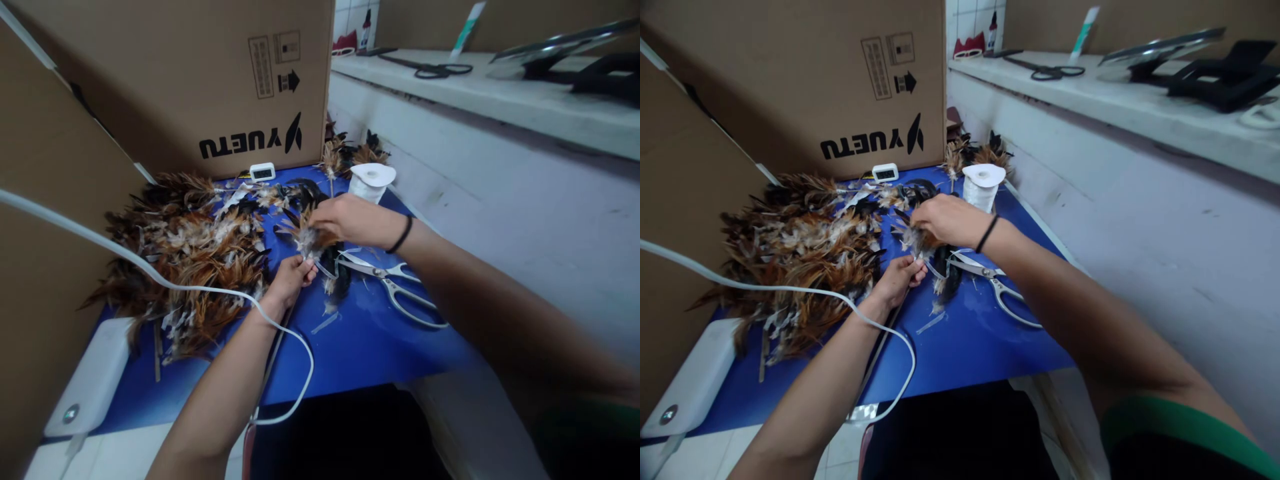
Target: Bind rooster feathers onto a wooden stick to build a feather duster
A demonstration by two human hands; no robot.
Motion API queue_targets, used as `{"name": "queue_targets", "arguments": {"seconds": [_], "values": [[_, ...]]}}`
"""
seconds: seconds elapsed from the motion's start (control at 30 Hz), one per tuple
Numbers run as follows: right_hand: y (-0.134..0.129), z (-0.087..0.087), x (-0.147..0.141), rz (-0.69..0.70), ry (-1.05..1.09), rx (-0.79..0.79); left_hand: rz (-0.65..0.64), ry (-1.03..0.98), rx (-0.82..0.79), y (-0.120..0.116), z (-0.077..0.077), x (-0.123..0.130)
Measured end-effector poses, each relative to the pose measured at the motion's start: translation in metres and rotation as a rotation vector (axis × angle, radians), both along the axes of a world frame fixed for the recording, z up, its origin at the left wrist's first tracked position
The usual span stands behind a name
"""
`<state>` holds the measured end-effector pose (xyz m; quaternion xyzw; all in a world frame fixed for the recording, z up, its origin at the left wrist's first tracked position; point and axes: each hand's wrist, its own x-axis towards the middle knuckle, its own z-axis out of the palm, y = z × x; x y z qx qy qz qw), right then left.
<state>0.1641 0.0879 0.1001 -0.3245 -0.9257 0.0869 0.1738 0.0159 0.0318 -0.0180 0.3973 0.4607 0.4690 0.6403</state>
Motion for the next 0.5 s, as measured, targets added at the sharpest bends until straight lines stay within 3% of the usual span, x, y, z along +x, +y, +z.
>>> {"name": "queue_targets", "arguments": {"seconds": [0.1,0.23,0.5], "values": [[-0.019,-0.001,0.018,-0.086,0.086,-0.046,-0.025,-0.026,-0.038,0.001,0.004,-0.003],[-0.039,-0.017,0.043,-0.194,0.163,-0.175,-0.060,-0.073,-0.077,0.001,0.009,-0.006],[-0.039,-0.042,0.058,-0.280,0.083,-0.101,-0.141,-0.172,-0.088,-0.001,0.017,-0.005]]}}
